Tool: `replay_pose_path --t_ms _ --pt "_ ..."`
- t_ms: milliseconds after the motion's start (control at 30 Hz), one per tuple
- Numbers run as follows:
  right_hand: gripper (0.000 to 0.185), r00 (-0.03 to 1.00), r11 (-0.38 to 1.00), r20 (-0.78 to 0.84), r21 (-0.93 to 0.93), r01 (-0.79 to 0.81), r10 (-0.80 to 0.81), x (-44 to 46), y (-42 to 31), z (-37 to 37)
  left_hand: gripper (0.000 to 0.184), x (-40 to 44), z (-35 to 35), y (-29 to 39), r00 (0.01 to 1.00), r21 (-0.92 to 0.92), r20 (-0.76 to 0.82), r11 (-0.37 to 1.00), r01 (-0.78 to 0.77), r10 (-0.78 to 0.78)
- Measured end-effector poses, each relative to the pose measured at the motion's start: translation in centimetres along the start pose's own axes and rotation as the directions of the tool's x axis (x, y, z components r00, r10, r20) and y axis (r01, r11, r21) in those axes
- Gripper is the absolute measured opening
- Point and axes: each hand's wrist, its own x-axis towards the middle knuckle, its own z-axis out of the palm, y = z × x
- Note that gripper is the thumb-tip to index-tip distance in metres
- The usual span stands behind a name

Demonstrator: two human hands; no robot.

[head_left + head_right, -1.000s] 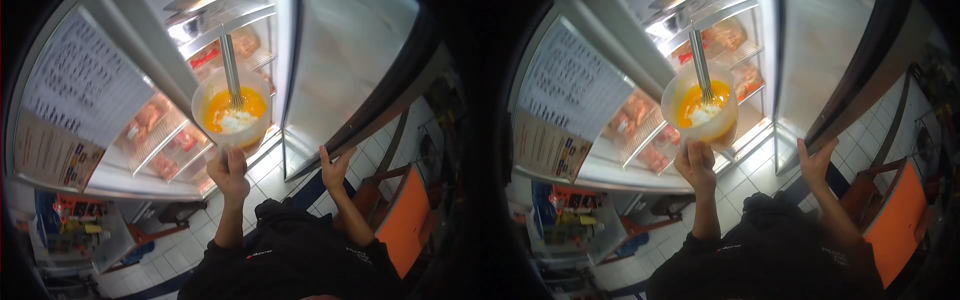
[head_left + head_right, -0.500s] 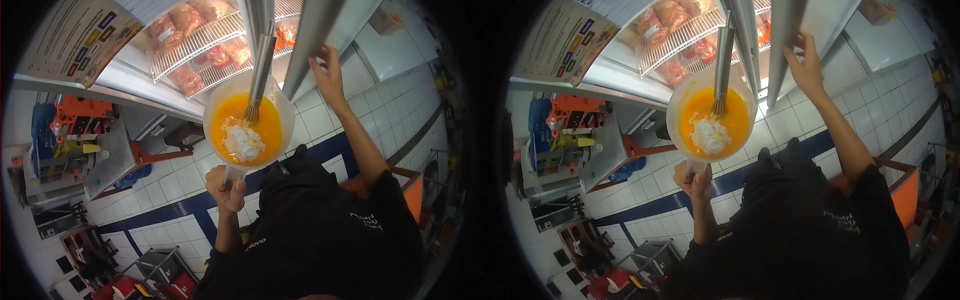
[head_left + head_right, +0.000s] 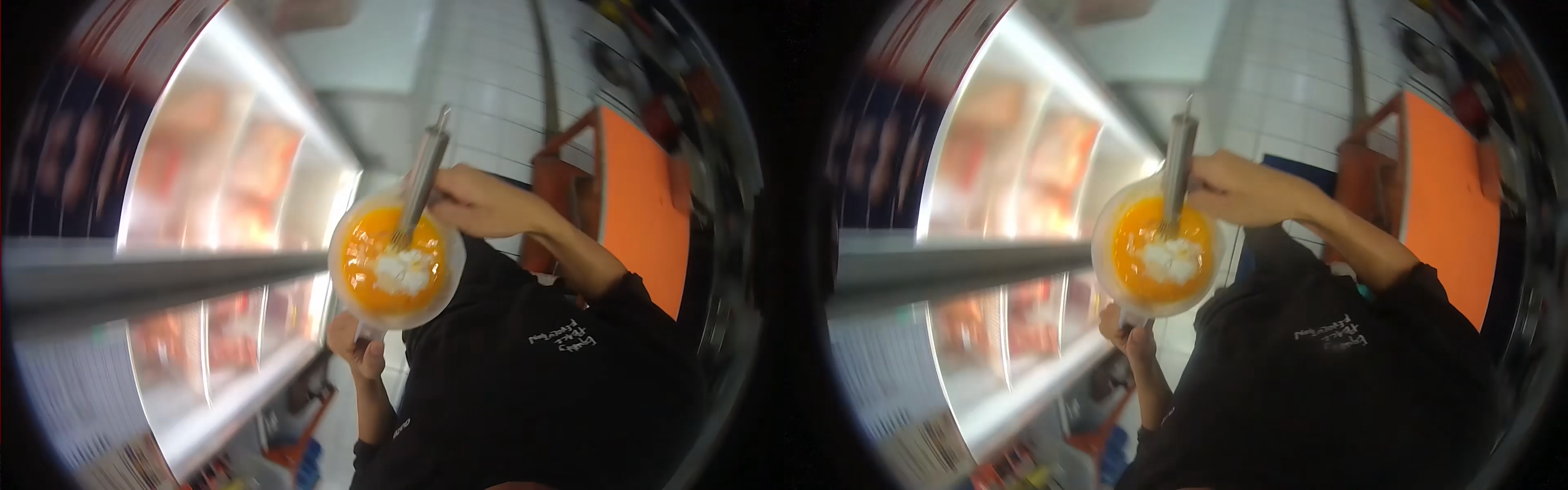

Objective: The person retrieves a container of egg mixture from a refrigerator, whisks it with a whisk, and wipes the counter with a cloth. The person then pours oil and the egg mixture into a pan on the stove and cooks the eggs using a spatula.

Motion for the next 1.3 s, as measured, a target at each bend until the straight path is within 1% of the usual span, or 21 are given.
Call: replay_pose_path --t_ms 100,133,200,267,300,433,500,567,600,667,700,733,767,867,933,967,1000,1100,1133,1200,1300 --pt "0.030 0.995 0.996 -0.095 -0.085 0.012 -0.020 -0.8 3.5 -6.8 0.051 6.2 6.2 -4.9 0.984 0.015 0.179 1.000 -0.004 0.001" --pt "0.027 0.986 0.998 -0.166 -0.062 -0.021 0.010 -1.1 5.6 -8.5 0.045 8.2 8.2 -6.4 0.949 -0.057 0.308 0.995 0.083 -0.062" --pt "0.027 0.940 0.995 -0.335 -0.045 -0.088 0.069 -2.2 7.9 -12.8 0.042 12.2 14.4 -9.0 0.942 -0.143 0.336 0.989 0.031 0.019" --pt "0.028 0.886 0.976 -0.412 0.067 -0.205 0.214 -1.9 8.5 -16.7 0.042 16.6 19.4 -11.7 0.886 -0.169 0.460 0.974 0.149 -0.056" --pt "0.028 0.827 0.971 -0.512 0.078 -0.227 0.235 -3.5 9.4 -17.9 0.043 18.3 21.9 -11.9 0.806 -0.093 0.579 0.972 0.214 -0.122" --pt "0.025 0.536 0.944 -0.791 0.159 -0.288 0.296 -6.9 10.2 -19.3 0.046 24.8 30.8 -15.4 0.470 -0.172 0.883 0.918 0.358 -0.018" --pt "0.025 0.398 0.915 -0.865 0.154 -0.373 0.307 -6.1 10.0 -20.2 0.052 28.7 35.3 -15.8 0.378 -0.324 0.909 0.870 0.371 0.177" --pt "0.025 0.187 0.886 -0.928 0.228 -0.405 0.324 -7.5 9.2 -18.3 0.050 30.3 39.2 -16.6 0.125 -0.106 0.990 0.922 0.372 0.064" --pt "0.025 0.106 0.875 -0.936 0.269 -0.402 0.336 -7.8 8.8 -17.7 0.050 30.5 41.6 -16.0 0.024 -0.142 0.989 0.913 0.382 0.144" --pt "0.025 -0.129 0.844 -0.933 0.358 -0.399 0.336 -8.3 8.6 -15.8 0.044 30.4 45.1 -14.6 0.023 -0.035 0.999 0.964 0.264 0.030" --pt "0.025 -0.235 0.833 -0.911 0.407 -0.375 0.340 -8.3 8.5 -14.2 0.044 30.8 46.5 -14.6 -0.068 -0.080 0.992 0.959 0.270 0.102" --pt "0.026 -0.312 0.795 -0.894 0.434 -0.424 0.321 -1.9 5.6 -19.2 0.041 34.8 49.7 -15.3 -0.219 -0.087 0.963 0.949 0.304 0.158" --pt "0.026 -0.409 0.767 -0.864 0.468 -0.439 0.294 -0.8 4.5 -18.7 0.039 39.0 52.8 -15.4 -0.363 -0.082 0.908 0.938 0.338 0.210" --pt "0.028 -0.654 0.724 -0.692 0.615 -0.312 0.305 -0.8 3.3 -21.6 0.038 38.9 61.7 -12.2 -0.549 -0.093 0.766 0.902 0.421 0.335" --pt "0.027 -0.750 0.677 -0.574 0.697 -0.237 0.329 0.7 1.6 -21.5 0.038 37.7 64.8 -8.7 -0.627 -0.059 0.677 0.878 0.475 0.385" --pt "0.028 -0.782 0.617 -0.472 0.774 -0.146 0.407 -1.1 -4.9 -23.6 0.037 37.6 66.1 -3.2 -0.670 -0.016 0.645 0.884 0.468 0.367" --pt "0.032 -0.823 0.661 -0.436 0.744 -0.102 0.363 -2.9 -8.4 -22.9 0.037 35.8 66.0 1.7 -0.685 -0.018 0.625 0.884 0.467 0.375" --pt "0.039 -0.930 0.751 -0.245 0.659 0.048 0.274 -10.4 -14.2 -12.8 0.036 25.0 62.2 13.3 -0.722 -0.021 0.549 0.871 0.490 0.420" --pt "0.048 -0.918 0.725 -0.214 0.681 0.106 0.335 -11.2 -14.3 -9.5 0.036 22.1 60.4 15.6 -0.739 -0.010 0.503 0.857 0.515 0.449" --pt "0.051 -0.932 0.783 -0.195 0.609 0.130 0.306 -12.1 -18.7 -2.4 0.036 16.1 55.8 18.4 -0.824 0.089 0.319 0.851 0.518 0.468" --pt "0.069 -0.916 0.854 -0.227 0.486 0.187 0.330 -13.7 -23.8 7.3 0.034 7.3 49.9 20.5 -0.843 0.184 0.231 0.829 0.528 0.486"
